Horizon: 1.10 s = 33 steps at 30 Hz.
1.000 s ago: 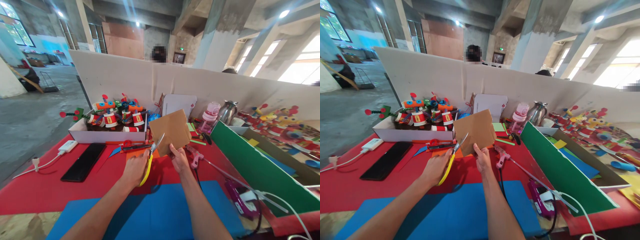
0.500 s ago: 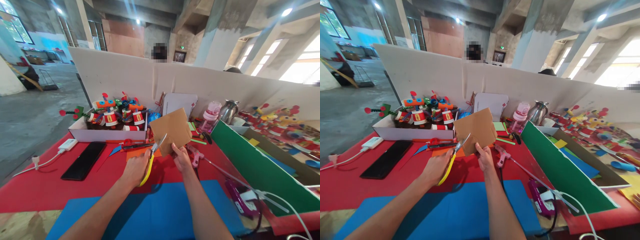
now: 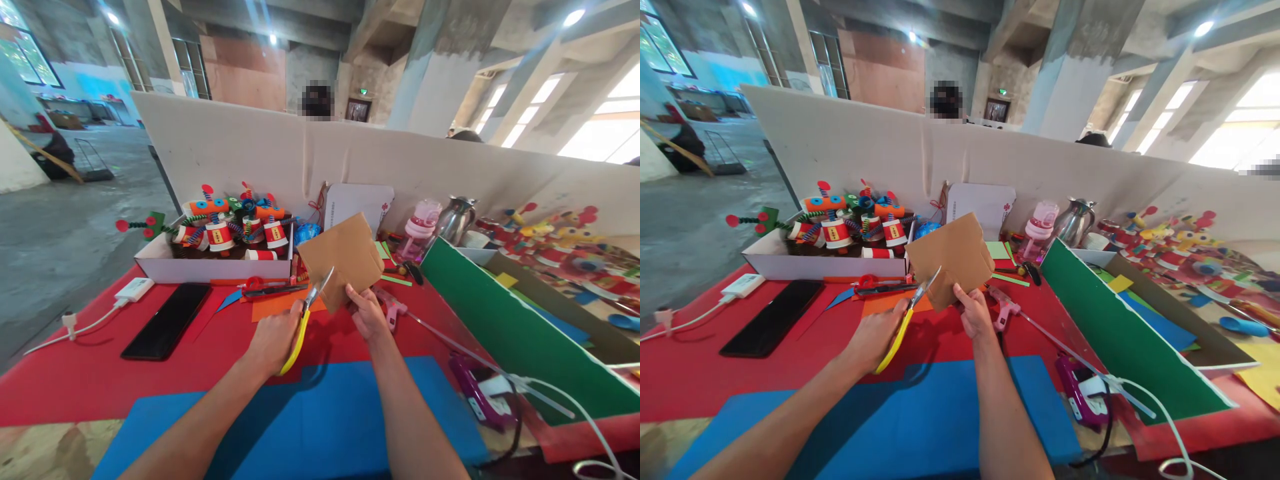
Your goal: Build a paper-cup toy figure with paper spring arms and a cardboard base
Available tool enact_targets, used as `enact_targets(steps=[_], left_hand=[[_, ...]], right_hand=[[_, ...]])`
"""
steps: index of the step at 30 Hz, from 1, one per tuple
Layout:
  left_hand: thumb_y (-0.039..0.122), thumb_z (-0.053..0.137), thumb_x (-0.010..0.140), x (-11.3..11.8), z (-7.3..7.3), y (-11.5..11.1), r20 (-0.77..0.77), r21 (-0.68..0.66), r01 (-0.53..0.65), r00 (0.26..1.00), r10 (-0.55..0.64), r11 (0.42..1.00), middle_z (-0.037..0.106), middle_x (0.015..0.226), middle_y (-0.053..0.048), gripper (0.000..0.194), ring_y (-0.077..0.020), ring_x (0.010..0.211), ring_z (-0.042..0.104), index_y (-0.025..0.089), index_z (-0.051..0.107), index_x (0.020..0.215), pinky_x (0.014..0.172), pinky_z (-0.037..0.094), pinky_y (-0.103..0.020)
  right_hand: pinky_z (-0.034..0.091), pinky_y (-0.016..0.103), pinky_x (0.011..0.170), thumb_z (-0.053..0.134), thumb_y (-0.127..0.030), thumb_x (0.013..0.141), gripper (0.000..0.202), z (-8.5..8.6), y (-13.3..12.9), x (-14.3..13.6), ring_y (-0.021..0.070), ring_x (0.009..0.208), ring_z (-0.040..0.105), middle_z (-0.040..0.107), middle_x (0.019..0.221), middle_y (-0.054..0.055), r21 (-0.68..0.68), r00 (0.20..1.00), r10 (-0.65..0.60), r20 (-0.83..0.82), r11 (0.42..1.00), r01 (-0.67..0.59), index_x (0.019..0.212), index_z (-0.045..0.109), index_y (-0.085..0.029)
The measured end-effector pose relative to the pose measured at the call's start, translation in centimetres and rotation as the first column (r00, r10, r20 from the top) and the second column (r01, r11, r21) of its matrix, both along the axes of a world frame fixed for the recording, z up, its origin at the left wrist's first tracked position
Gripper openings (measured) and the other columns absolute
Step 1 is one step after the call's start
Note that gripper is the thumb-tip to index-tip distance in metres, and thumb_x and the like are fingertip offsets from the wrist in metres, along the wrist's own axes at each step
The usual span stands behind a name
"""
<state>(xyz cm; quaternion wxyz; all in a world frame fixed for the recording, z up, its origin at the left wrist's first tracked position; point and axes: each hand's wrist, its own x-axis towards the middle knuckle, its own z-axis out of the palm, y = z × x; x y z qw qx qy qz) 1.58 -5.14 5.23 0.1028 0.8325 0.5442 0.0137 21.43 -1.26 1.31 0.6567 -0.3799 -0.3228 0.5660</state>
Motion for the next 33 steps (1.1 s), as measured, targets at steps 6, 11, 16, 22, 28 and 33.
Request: enact_targets(steps=[6,11,16,22,28,33], left_hand=[[0.020,0.032,0.089,0.1,0.4,-0.1,0.000,-0.042,0.003,1.000,-0.003,0.999,0.068,0.089,-0.013,0.037,-0.0301,0.082,0.069,0.013,0.044,0.123,0.066,0.047,-0.035],[0.019,0.035,0.088,0.0,0.3,-0.1,-0.009,-0.019,0.021,1.000,-0.021,1.000,0.068,0.085,-0.012,0.034,-0.0294,0.079,0.069,0.013,0.044,0.120,0.064,0.047,-0.034],[0.020,0.033,0.090,-0.3,0.1,0.0,-0.060,0.037,0.035,0.998,-0.033,0.999,0.067,0.091,-0.014,0.032,-0.0275,0.077,0.068,0.014,0.046,0.118,0.063,0.048,-0.033],[0.018,0.033,0.090,-0.3,0.6,0.1,-0.102,0.011,0.038,0.994,-0.036,0.999,0.066,0.092,-0.015,0.034,-0.0293,0.078,0.068,0.014,0.046,0.121,0.064,0.049,-0.035],[0.021,0.032,0.092,-0.2,0.9,0.0,-0.047,-0.059,0.038,0.998,-0.041,0.998,0.068,0.090,-0.014,0.036,-0.0299,0.082,0.068,0.013,0.044,0.124,0.069,0.048,-0.037],[0.022,0.029,0.092,-0.2,0.7,-0.1,-0.054,-0.060,0.051,0.997,-0.054,0.997,0.068,0.087,-0.015,0.036,-0.0319,0.082,0.069,0.013,0.044,0.124,0.068,0.048,-0.037]], right_hand=[[0.055,0.029,0.069,0.088,-0.038,0.052,0.033,-0.2,0.2,0.3,0.0201,0.078,0.070,0.077,0.081,0.003,-0.015,1.000,0.002,0.014,1.000,-0.002,0.074,0.072,-0.018],[0.054,0.028,0.073,0.089,-0.034,0.049,0.032,0.3,0.1,0.6,0.0197,0.082,0.070,0.077,0.083,0.004,-0.003,1.000,-0.003,-0.011,1.000,0.003,0.070,0.071,-0.018],[0.053,0.030,0.079,0.089,-0.034,0.049,0.036,0.6,-0.1,1.1,0.0211,0.086,0.070,0.077,0.085,0.004,-0.005,1.000,0.025,0.007,1.000,-0.025,0.076,0.073,-0.018],[0.053,0.027,0.070,0.089,-0.033,0.049,0.031,0.7,-0.2,1.5,0.0177,0.074,0.069,0.076,0.073,-0.001,-0.002,0.999,0.035,0.006,0.999,-0.035,0.072,0.072,-0.021],[0.053,0.027,0.072,0.089,-0.034,0.049,0.031,0.7,-0.2,1.6,0.0179,0.076,0.069,0.076,0.076,0.000,-0.008,0.999,0.046,0.029,0.999,-0.046,0.072,0.073,-0.020],[0.053,0.026,0.075,0.090,-0.034,0.047,0.035,0.8,-0.1,1.7,0.0174,0.080,0.068,0.077,0.080,0.000,-0.005,0.999,0.049,0.021,0.999,-0.048,0.075,0.074,-0.020]])
